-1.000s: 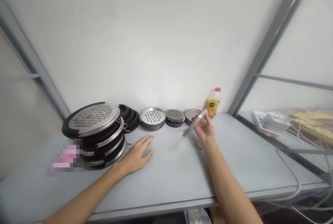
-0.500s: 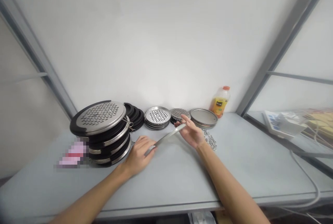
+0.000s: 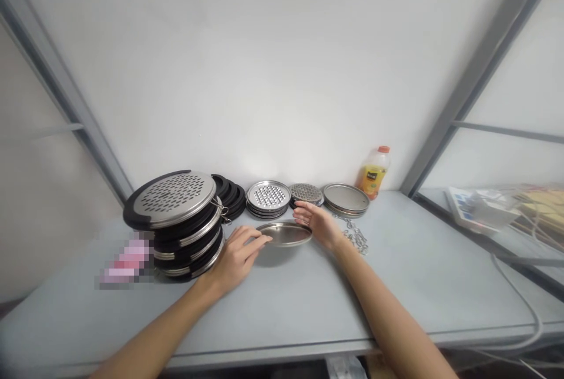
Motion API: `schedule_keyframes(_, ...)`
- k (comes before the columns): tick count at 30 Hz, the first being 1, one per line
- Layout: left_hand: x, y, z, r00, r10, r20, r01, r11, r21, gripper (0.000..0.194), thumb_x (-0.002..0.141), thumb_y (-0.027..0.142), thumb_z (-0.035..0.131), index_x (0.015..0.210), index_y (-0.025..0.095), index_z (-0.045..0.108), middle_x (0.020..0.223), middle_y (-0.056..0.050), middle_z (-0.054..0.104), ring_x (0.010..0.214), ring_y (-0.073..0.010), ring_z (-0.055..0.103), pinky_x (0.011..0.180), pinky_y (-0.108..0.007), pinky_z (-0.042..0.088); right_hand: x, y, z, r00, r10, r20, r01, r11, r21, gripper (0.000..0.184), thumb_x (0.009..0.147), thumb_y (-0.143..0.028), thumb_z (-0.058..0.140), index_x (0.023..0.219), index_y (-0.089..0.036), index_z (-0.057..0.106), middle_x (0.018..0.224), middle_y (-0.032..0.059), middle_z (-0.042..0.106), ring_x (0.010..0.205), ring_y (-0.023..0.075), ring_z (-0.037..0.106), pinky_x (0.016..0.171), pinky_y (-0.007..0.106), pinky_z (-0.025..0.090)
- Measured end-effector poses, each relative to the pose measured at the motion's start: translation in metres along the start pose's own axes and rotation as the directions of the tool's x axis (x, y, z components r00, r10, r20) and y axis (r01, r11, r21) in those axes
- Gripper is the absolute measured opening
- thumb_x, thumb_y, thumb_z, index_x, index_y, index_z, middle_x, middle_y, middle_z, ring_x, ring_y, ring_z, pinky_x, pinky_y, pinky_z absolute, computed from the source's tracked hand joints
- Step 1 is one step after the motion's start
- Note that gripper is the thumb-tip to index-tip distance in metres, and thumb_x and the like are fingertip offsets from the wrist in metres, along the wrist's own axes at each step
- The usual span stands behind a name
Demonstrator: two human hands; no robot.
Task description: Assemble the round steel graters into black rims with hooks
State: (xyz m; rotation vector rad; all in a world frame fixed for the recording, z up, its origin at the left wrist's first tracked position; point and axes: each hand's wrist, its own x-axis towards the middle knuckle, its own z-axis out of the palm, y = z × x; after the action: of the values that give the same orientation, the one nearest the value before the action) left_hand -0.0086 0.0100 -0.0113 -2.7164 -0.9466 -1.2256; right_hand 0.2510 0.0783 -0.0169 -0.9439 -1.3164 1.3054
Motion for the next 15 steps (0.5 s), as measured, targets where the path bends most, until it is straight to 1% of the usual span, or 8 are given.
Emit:
schedule_keyframes(2, 0.0001, 0.0005, 0.0004, 0.999, 0.017, 0.040, -0.018, 1.000, 0.012, 0.037, 0.091, 0.006, 0.040, 0.116, 0.023, 0.061, 0.097, -0.008, 0.063, 0.092, -0.0213, 0.058, 0.079, -0.037, 0.048, -0.0003, 0.0011, 0.0021, 1.000, 0.016, 0.024, -0.016, 1.000, 0.011, 0.037, 0.087, -0.041, 0.046, 0.108, -0.018, 0.065, 0.101, 0.0105, 0.072, 0.092, 0.0237, 0.068, 0.088, 0.043, 0.050)
schedule_keyframes(5, 0.0007, 0.0031, -0.0006, 0.994, 0.035, 0.106, -0.033, 0.999, -0.020, 0.034, 0.091, 0.010, 0.045, 0.120, 0.022, 0.058, 0.098, -0.007, 0.064, 0.093, -0.0211, 0.057, 0.083, -0.037, 0.047, -0.0008, 0.0024, 0.0040, 0.997, 0.037, 0.064, -0.040, 0.998, 0.043, 0.036, 0.084, -0.042, 0.052, 0.107, -0.018, 0.066, 0.099, 0.0110, 0.071, 0.089, 0.0234, 0.067, 0.085, 0.041, 0.052)
schedule_keyframes(9, 0.0015, 0.0061, -0.0033, 0.985, 0.000, 0.171, 0.016, 0.996, -0.092, 0.042, 0.085, 0.015, 0.057, 0.126, 0.019, 0.050, 0.094, -0.005, 0.066, 0.092, -0.0213, 0.058, 0.086, -0.036, 0.045, 0.0009, 0.0044, 0.0044, 0.996, 0.055, 0.073, -0.062, 0.994, 0.093, 0.034, 0.080, -0.041, 0.060, 0.105, -0.018, 0.066, 0.095, 0.0100, 0.070, 0.085, 0.0219, 0.066, 0.081, 0.038, 0.052)
schedule_keyframes(11, 0.0012, 0.0052, -0.0036, 0.977, -0.003, 0.215, 0.024, 0.995, -0.099, 0.041, 0.083, 0.017, 0.061, 0.123, 0.020, 0.052, 0.088, -0.003, 0.066, 0.089, -0.0207, 0.059, 0.084, -0.035, 0.045, 0.0020, 0.0059, 0.0038, 0.997, 0.066, 0.050, -0.071, 0.993, 0.096, 0.033, 0.078, -0.039, 0.064, 0.103, -0.018, 0.067, 0.092, 0.0082, 0.070, 0.084, 0.0203, 0.066, 0.079, 0.035, 0.052)
schedule_keyframes(15, -0.0004, 0.0004, -0.0022, 0.947, 0.029, 0.321, -0.006, 0.997, -0.073, 0.026, 0.082, 0.020, 0.066, 0.108, 0.022, 0.062, 0.080, 0.000, 0.067, 0.079, -0.0191, 0.061, 0.078, -0.032, 0.044, 0.0021, 0.0090, 0.0034, 0.997, 0.069, 0.029, -0.069, 0.998, -0.006, 0.033, 0.078, -0.038, 0.066, 0.104, -0.018, 0.066, 0.091, 0.0066, 0.068, 0.086, 0.0183, 0.064, 0.078, 0.031, 0.050)
